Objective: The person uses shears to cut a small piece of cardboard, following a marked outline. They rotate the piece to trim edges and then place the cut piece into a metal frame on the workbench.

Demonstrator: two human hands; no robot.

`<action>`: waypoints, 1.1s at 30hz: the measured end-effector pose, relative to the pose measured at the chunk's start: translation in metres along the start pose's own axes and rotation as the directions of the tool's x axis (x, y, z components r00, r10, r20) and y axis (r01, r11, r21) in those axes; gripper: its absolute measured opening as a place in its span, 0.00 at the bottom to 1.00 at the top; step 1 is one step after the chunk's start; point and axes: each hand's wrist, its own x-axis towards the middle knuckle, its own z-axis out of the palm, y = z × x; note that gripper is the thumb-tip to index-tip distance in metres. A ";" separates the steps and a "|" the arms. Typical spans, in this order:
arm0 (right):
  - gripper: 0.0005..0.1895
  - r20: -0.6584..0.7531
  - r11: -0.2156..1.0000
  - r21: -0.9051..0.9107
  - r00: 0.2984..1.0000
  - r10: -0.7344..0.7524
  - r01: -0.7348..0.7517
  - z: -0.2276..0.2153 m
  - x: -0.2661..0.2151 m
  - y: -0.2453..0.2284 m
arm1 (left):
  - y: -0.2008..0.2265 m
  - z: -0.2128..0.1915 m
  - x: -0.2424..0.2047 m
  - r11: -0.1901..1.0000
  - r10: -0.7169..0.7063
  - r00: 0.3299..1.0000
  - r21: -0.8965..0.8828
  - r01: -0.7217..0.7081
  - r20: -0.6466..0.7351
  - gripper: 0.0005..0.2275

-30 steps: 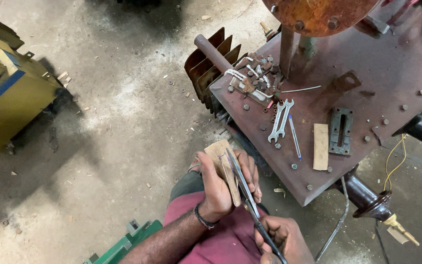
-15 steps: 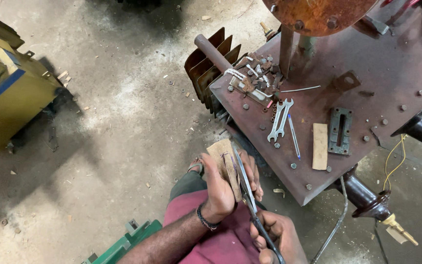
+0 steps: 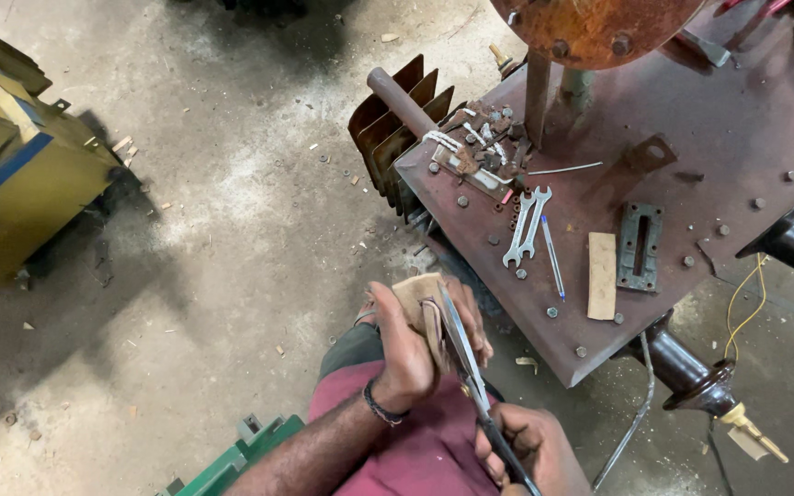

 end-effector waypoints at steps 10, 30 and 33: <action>0.23 -0.018 0.992 -0.121 0.999 0.043 -0.045 -0.035 -0.016 -0.007 | 0.035 0.002 0.033 0.999 -0.004 0.967 0.041 0.015 -0.255 0.44; 0.30 -0.718 0.916 0.093 0.664 -0.210 0.391 -0.074 -0.023 0.052 | 0.025 0.025 0.030 0.927 -0.110 0.993 0.363 0.088 0.038 0.16; 0.24 -0.732 0.964 -0.082 0.642 -0.230 0.252 -0.079 -0.022 0.040 | 0.022 0.021 0.027 0.756 0.030 0.997 0.651 -0.069 0.071 0.12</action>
